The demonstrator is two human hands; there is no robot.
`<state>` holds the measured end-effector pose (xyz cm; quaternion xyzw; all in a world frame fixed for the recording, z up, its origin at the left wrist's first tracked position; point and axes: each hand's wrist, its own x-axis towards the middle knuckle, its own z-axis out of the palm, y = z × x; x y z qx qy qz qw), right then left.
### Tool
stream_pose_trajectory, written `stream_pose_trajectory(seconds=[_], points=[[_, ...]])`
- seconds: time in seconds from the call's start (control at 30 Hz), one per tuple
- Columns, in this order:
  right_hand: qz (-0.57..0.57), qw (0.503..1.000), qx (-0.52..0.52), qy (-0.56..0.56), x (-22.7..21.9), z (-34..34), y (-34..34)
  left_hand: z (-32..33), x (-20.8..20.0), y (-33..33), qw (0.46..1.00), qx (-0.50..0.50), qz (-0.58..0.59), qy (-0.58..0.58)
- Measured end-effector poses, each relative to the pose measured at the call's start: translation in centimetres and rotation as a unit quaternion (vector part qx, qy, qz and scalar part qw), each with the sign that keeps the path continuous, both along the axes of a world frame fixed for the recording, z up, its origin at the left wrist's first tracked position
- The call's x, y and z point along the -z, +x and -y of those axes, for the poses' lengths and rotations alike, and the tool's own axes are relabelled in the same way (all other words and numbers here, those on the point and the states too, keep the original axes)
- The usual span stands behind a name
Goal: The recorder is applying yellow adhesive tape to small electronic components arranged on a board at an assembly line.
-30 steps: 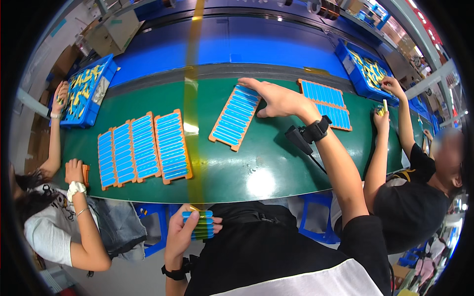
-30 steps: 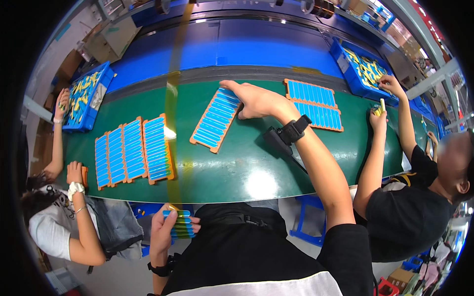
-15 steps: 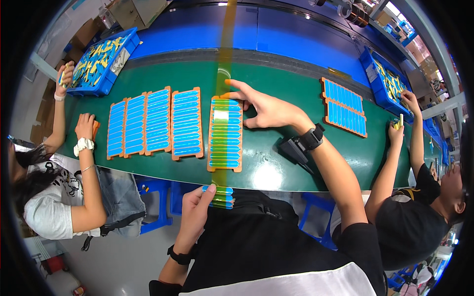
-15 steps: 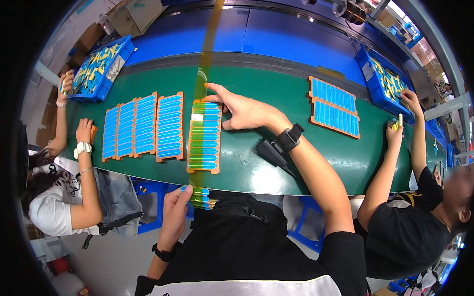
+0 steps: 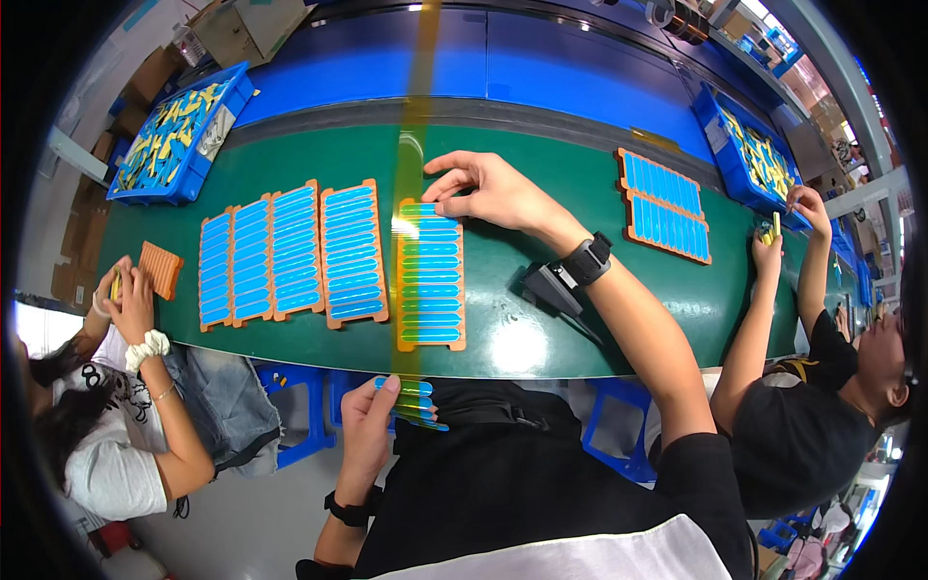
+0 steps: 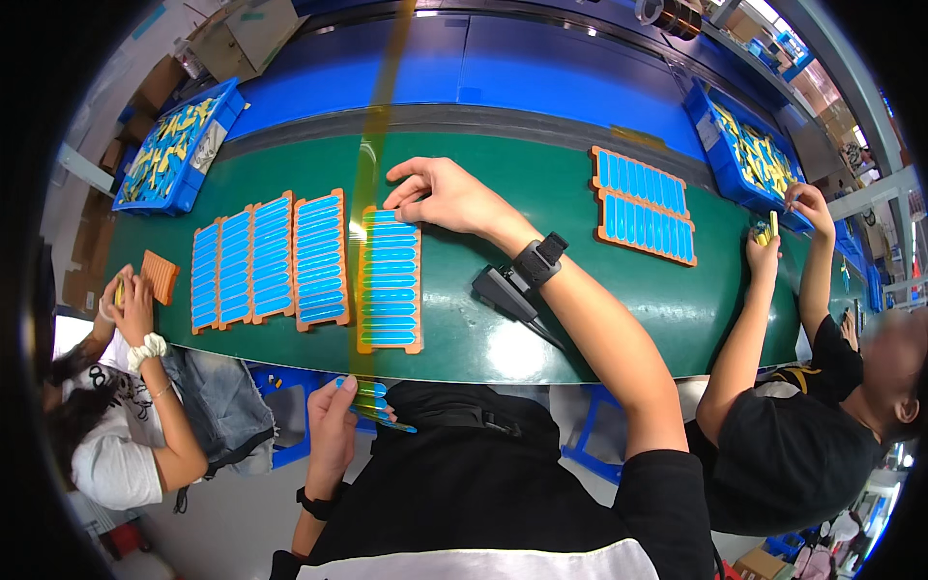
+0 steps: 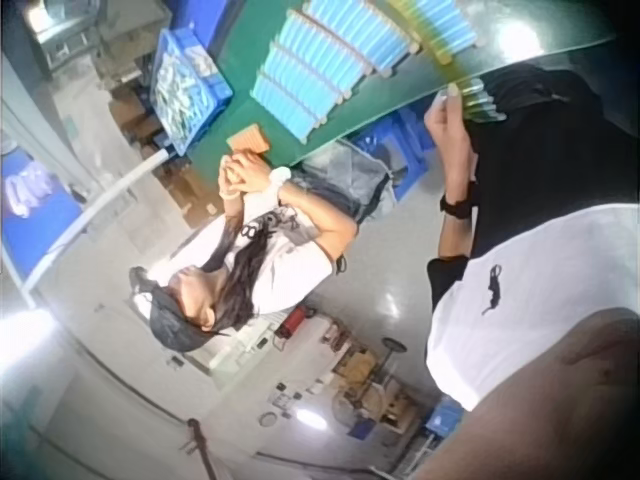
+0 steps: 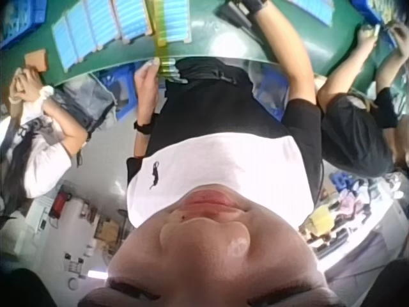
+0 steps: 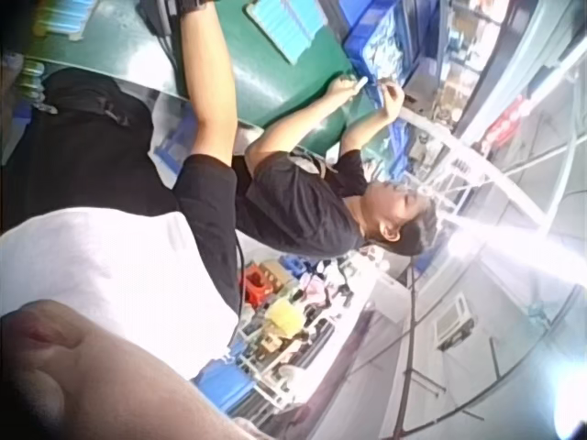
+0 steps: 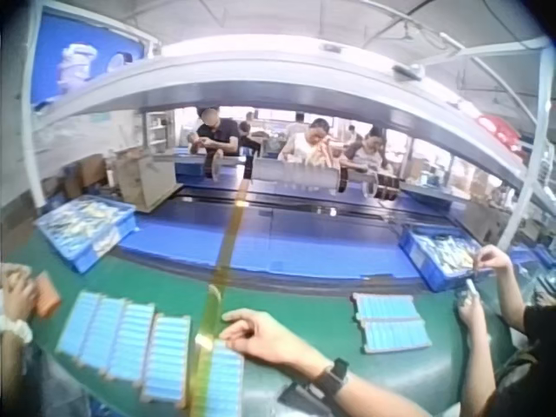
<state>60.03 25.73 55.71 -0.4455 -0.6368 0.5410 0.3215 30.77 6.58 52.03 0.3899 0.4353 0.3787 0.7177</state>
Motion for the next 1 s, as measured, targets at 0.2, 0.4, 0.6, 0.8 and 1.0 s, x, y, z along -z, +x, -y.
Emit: stream_pose_trajectory(seconds=[0.2,0.4,0.6,0.8,1.0], points=[[-0.061,0.993,0.038,-0.089,-0.4,-0.5,0.6,-0.6,0.3,-0.5,1.0,0.009,0.019,-0.012],[0.05,0.991,0.023,-0.123,-1.8,-2.2,-0.3,-1.0,-0.2,-0.1,1.0,0.02,-0.001,-0.004],[0.077,0.988,0.028,-0.129,-1.9,-2.5,-0.8,-0.7,0.1,-0.8,1.0,-0.001,0.0,0.005],[0.053,0.992,0.051,-0.099,-1.1,-1.7,-1.0,-0.6,0.1,-0.5,1.0,-0.008,-0.001,0.001],[0.041,0.996,0.078,0.035,0.6,-0.4,-0.3,-1.2,3.0,-0.8,1.0,-0.005,-0.013,0.02]])
